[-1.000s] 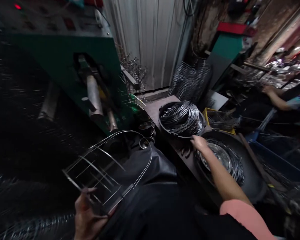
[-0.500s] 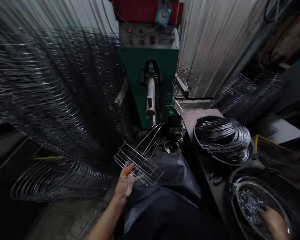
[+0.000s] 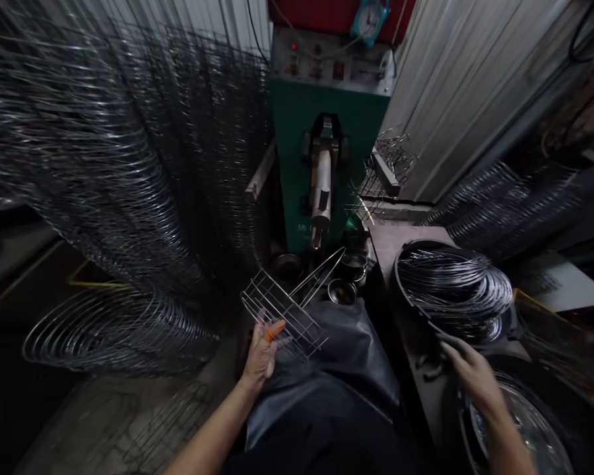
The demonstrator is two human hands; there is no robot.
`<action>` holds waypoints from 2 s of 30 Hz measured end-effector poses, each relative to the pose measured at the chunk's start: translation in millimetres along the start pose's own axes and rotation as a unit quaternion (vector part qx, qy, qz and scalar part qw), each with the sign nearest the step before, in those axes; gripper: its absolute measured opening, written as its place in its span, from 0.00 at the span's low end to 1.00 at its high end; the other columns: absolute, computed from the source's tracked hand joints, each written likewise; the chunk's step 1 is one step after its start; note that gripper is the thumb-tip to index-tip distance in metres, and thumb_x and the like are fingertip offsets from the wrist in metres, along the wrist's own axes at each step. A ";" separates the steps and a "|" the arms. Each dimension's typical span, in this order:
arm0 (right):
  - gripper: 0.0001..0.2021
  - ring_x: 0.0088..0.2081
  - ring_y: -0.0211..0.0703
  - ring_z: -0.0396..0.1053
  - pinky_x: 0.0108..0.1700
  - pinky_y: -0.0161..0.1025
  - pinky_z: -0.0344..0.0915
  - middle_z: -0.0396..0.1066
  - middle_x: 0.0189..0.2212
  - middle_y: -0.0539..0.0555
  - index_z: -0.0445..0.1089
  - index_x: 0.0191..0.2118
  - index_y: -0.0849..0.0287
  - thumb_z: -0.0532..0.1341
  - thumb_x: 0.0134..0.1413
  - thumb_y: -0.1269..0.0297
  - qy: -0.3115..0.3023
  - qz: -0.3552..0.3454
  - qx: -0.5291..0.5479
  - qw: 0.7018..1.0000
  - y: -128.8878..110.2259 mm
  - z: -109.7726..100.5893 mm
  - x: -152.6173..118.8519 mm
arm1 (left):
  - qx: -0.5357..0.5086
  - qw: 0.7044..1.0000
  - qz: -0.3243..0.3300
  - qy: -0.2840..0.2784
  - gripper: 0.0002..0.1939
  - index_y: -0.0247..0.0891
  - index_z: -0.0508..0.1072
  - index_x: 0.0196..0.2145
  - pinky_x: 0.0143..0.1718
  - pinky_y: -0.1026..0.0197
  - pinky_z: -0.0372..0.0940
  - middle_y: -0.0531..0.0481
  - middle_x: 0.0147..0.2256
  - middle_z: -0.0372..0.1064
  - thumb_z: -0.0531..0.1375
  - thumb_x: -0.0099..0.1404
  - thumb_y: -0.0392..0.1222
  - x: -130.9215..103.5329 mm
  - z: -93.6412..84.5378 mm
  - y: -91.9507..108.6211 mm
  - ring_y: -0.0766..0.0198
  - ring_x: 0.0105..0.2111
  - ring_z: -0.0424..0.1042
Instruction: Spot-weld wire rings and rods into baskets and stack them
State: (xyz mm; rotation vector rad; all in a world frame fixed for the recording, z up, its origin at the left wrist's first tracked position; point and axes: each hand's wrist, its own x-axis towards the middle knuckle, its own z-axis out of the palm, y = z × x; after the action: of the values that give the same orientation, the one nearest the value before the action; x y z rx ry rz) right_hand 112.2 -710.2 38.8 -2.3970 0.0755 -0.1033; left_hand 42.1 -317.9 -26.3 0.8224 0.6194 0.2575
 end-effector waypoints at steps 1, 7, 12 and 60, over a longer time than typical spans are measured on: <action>0.19 0.32 0.54 0.71 0.33 0.46 0.66 0.74 0.30 0.60 0.73 0.33 0.59 0.57 0.42 0.49 -0.037 -0.008 0.054 0.998 -31.3 20.9 11.2 | 0.005 1.000 0.003 -0.003 0.37 0.45 0.61 0.51 0.35 0.53 0.68 0.51 0.37 0.62 0.68 0.42 0.46 -1.7 -0.2 -0.9 0.61 0.37 0.66; 0.16 0.19 0.37 0.60 0.23 0.35 0.56 0.64 0.16 0.49 0.68 0.24 0.60 0.60 0.44 0.50 -0.193 -0.075 0.224 0.952 -149.7 127.8 51.4 | 0.025 1.000 0.009 0.007 0.37 0.47 0.59 0.53 0.35 0.58 0.65 0.50 0.40 0.60 0.66 0.45 0.44 -16.6 -7.3 -7.3 0.61 0.40 0.65; 0.16 0.18 0.34 0.57 0.21 0.32 0.53 0.62 0.15 0.47 0.66 0.24 0.60 0.60 0.47 0.50 -0.267 -0.072 0.333 0.902 -165.9 162.6 53.3 | 0.017 1.000 -0.009 0.012 0.38 0.46 0.59 0.55 0.35 0.58 0.65 0.47 0.41 0.62 0.66 0.46 0.44 -18.0 -14.3 -10.8 0.59 0.40 0.66; 0.15 0.19 0.33 0.54 0.22 0.32 0.51 0.58 0.16 0.45 0.62 0.23 0.59 0.61 0.45 0.52 -0.208 -0.009 0.478 0.854 -187.1 219.0 112.6 | 0.761 0.521 0.365 -0.127 0.14 0.34 0.73 0.36 0.49 0.45 0.52 0.38 0.35 0.72 0.59 0.57 0.48 82.3 134.1 84.5 0.48 0.41 0.66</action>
State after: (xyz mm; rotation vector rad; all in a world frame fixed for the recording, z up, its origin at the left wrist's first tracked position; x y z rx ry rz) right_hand 250.0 -434.8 10.6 -1.3717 -0.1687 0.3090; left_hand 190.5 -306.5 72.5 2.8383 -0.0163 0.2994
